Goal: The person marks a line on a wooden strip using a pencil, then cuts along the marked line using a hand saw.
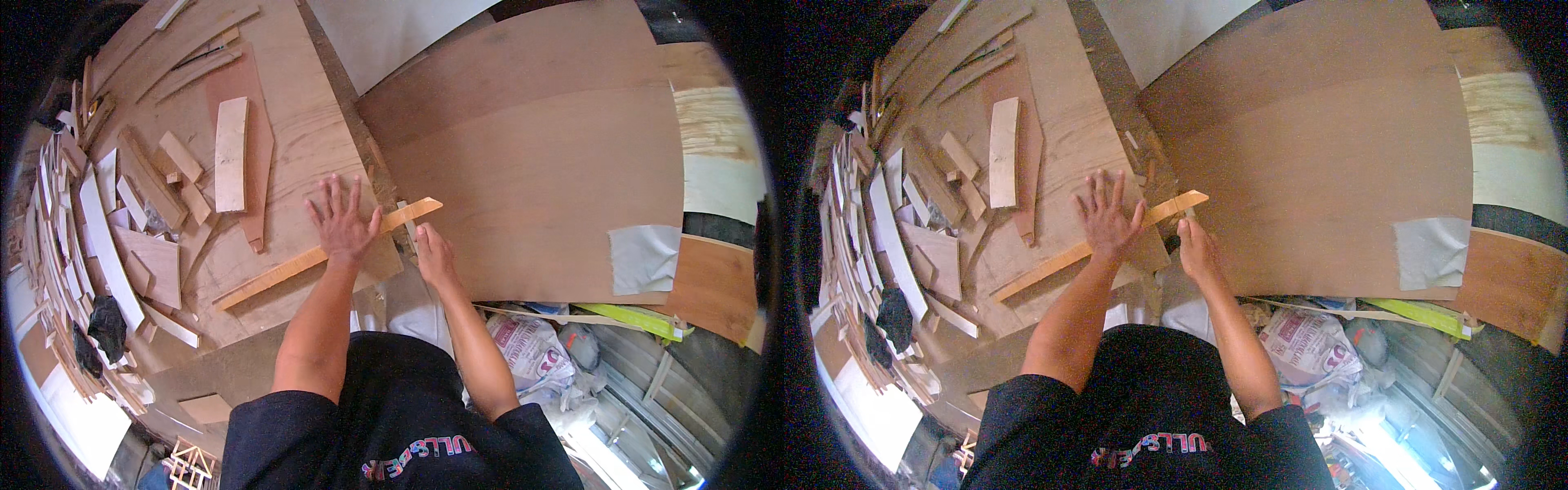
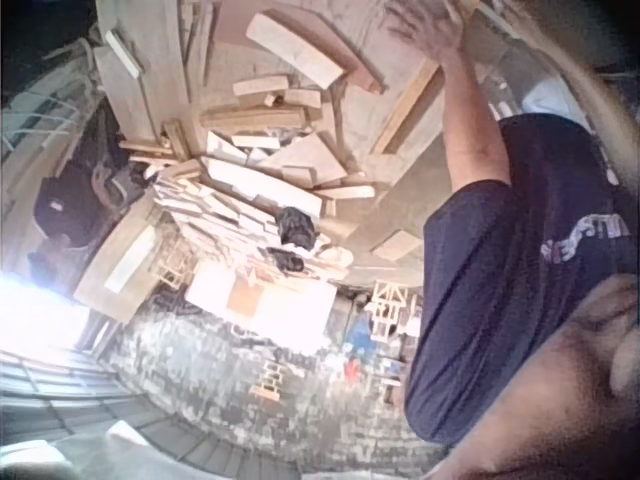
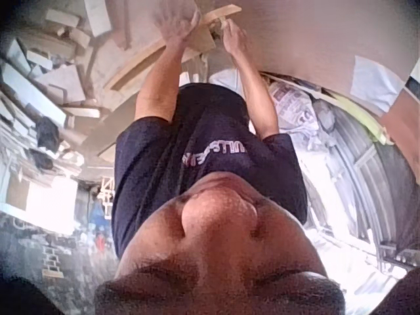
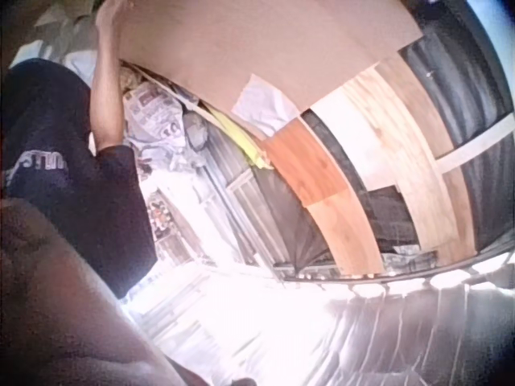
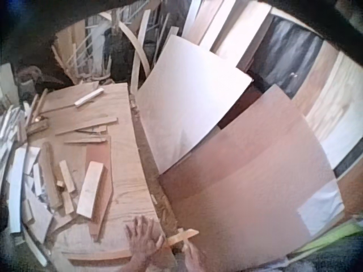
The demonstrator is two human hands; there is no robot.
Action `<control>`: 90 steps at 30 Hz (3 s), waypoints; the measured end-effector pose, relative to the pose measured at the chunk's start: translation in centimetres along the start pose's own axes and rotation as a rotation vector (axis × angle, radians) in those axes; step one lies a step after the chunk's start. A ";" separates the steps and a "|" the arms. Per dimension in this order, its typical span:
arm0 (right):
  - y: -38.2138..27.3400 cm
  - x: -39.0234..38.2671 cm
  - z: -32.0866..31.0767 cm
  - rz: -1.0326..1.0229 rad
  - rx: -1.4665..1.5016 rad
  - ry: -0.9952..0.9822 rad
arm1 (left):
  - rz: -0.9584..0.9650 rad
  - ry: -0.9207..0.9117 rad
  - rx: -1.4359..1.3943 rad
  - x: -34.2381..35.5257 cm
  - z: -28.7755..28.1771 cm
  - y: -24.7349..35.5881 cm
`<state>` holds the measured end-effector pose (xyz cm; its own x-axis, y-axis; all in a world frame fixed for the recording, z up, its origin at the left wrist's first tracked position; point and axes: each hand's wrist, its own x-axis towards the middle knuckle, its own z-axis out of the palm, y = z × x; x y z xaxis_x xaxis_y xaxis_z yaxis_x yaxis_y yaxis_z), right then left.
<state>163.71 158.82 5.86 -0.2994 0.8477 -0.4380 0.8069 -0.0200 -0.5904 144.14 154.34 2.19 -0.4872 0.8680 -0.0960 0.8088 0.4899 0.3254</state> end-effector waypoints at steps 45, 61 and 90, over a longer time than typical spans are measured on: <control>3.8 -0.1 2.8 0.041 0.110 -0.177 | 0.117 0.144 0.134 -0.3 0.8 -0.1; 3.6 -0.1 4.0 0.030 0.181 -0.248 | 0.139 0.145 0.086 -0.2 0.6 0.1; 2.9 1.8 3.4 -0.438 -0.023 0.203 | 0.108 0.142 0.051 0.0 0.9 -0.1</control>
<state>163.76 158.47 1.09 -0.5105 0.8598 -0.0092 0.6389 0.3721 -0.6733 144.38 154.35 1.33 -0.4355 0.8974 0.0714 0.8726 0.4013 0.2783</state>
